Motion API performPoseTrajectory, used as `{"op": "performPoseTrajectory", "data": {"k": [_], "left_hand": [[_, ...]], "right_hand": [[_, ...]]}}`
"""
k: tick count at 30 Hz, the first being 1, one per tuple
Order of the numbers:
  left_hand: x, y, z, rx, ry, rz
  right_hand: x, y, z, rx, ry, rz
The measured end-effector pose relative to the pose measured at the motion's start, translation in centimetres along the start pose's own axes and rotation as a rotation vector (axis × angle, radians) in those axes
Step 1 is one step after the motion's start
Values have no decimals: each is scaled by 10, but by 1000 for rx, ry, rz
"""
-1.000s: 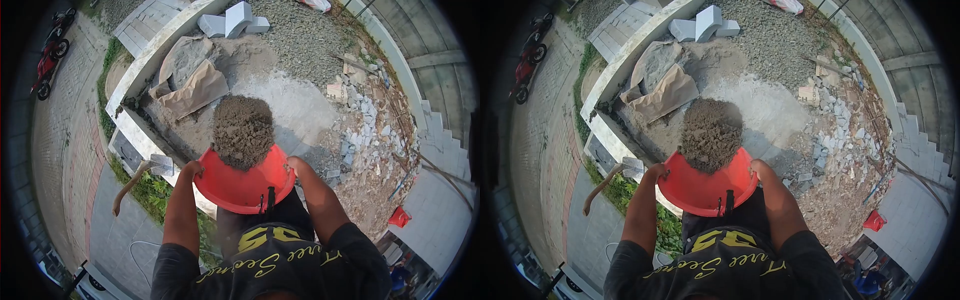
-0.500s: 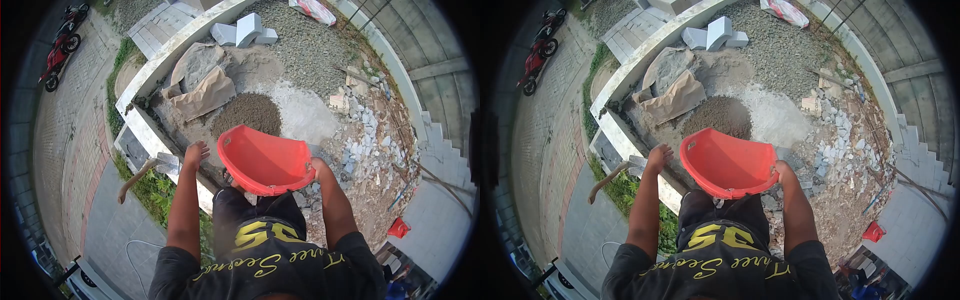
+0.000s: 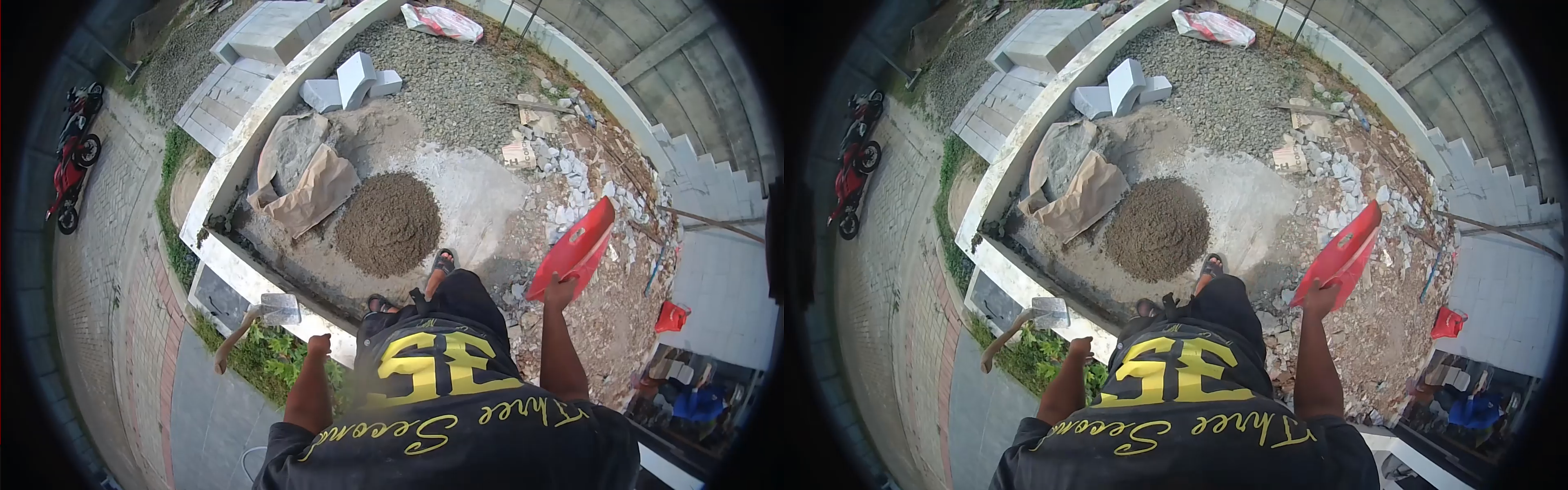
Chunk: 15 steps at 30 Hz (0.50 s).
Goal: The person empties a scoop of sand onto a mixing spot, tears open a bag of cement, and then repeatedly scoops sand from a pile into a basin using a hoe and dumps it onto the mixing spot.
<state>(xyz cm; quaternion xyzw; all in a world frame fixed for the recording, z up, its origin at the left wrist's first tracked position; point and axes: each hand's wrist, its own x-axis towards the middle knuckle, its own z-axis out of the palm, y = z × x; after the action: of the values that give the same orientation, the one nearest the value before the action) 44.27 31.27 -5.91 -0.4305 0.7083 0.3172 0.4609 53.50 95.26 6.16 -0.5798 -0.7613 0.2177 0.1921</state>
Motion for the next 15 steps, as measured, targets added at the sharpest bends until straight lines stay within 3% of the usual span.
{"op": "performPoseTrajectory", "data": {"k": [4,7,11,12,13,15], "left_hand": [[14,1,-11,-234,13,-64],[1,39,-3,-332,-40,-70],[-2,106,31,-350,-80,51],[-6,123,43,-381,-95,116],[3,137,61,-557,-67,78],[-4,180,106,-619,-62,62]], "right_hand": [[38,3,-29,-254,42,154],[123,87,-15,-254,21,225],[210,160,-22,245,-107,825],[225,176,-23,279,-128,898],[230,172,-23,261,-126,904],[254,195,-13,259,-197,949]]}}
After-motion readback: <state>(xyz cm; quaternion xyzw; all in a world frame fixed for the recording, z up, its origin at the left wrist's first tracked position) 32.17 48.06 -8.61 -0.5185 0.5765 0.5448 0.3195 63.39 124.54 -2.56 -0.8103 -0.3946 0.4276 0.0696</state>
